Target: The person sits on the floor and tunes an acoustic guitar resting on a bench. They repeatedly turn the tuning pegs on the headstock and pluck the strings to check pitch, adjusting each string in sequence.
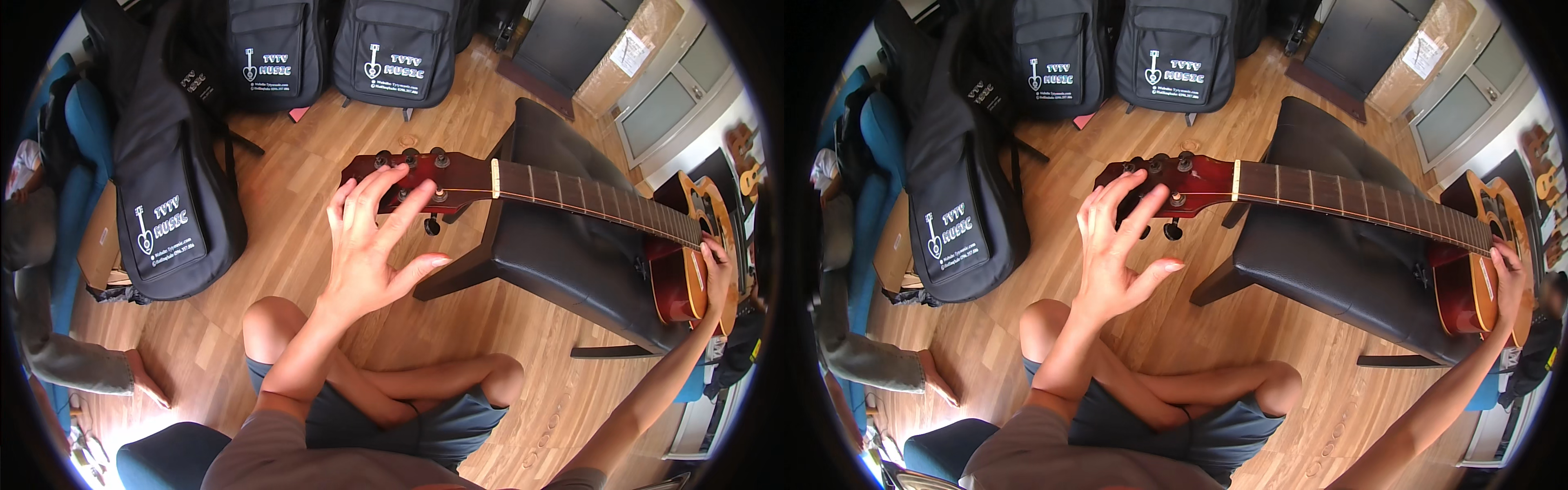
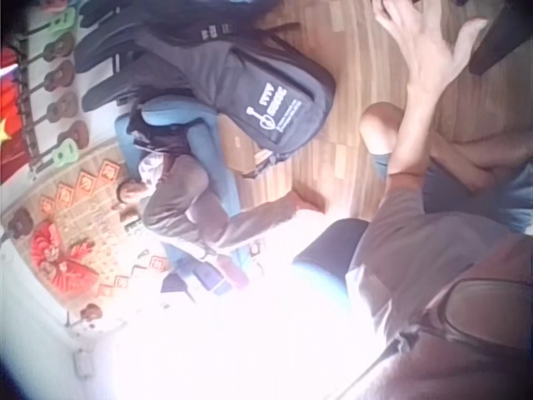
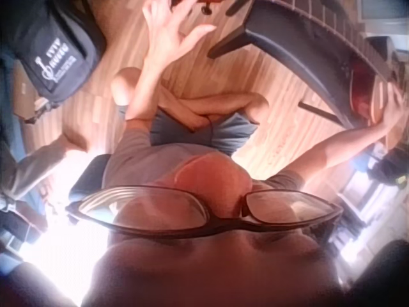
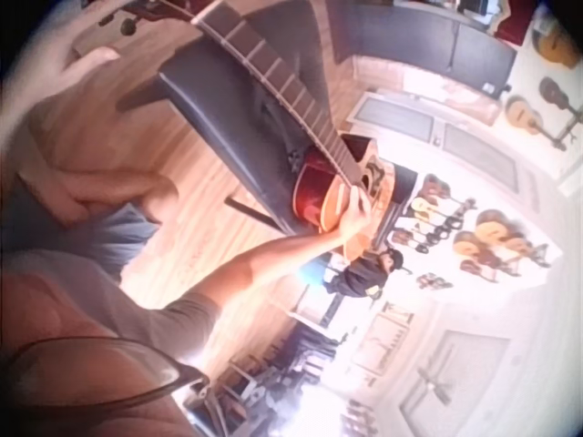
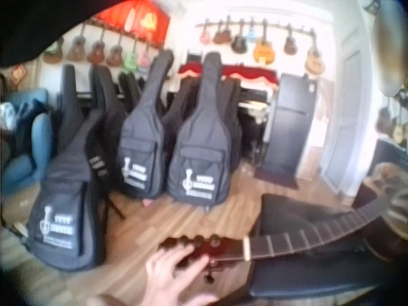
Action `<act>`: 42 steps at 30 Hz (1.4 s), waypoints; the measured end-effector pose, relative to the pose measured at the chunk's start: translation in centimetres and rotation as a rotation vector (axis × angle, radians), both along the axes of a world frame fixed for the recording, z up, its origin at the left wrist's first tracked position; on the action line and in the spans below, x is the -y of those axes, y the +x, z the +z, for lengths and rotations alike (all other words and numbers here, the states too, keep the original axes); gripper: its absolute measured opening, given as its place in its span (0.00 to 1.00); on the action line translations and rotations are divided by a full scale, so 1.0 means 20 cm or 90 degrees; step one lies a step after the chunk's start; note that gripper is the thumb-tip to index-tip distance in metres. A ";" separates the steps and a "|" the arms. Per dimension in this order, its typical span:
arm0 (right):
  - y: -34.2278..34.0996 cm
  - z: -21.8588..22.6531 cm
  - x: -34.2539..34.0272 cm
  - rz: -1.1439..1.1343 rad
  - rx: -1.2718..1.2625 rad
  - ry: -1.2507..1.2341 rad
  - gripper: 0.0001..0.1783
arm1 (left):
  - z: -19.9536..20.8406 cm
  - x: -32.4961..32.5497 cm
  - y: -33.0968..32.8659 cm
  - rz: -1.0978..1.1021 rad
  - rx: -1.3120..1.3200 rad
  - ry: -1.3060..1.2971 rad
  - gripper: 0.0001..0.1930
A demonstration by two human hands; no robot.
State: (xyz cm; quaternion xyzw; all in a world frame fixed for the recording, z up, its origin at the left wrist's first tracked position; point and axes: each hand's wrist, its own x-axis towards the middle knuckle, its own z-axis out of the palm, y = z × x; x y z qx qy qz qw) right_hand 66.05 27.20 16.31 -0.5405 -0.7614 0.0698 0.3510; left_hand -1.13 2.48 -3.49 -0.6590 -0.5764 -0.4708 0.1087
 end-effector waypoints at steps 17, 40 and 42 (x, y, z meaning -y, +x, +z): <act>-0.23 0.03 0.11 -0.012 0.043 0.023 0.14 | -0.07 0.03 0.10 0.061 0.007 0.131 0.22; -0.45 0.06 0.26 -0.168 0.062 0.190 0.26 | -0.15 0.00 0.13 0.081 -0.012 0.131 0.16; -0.46 0.05 0.28 -0.185 0.067 0.178 0.26 | -0.14 0.00 0.14 0.079 -0.008 0.130 0.15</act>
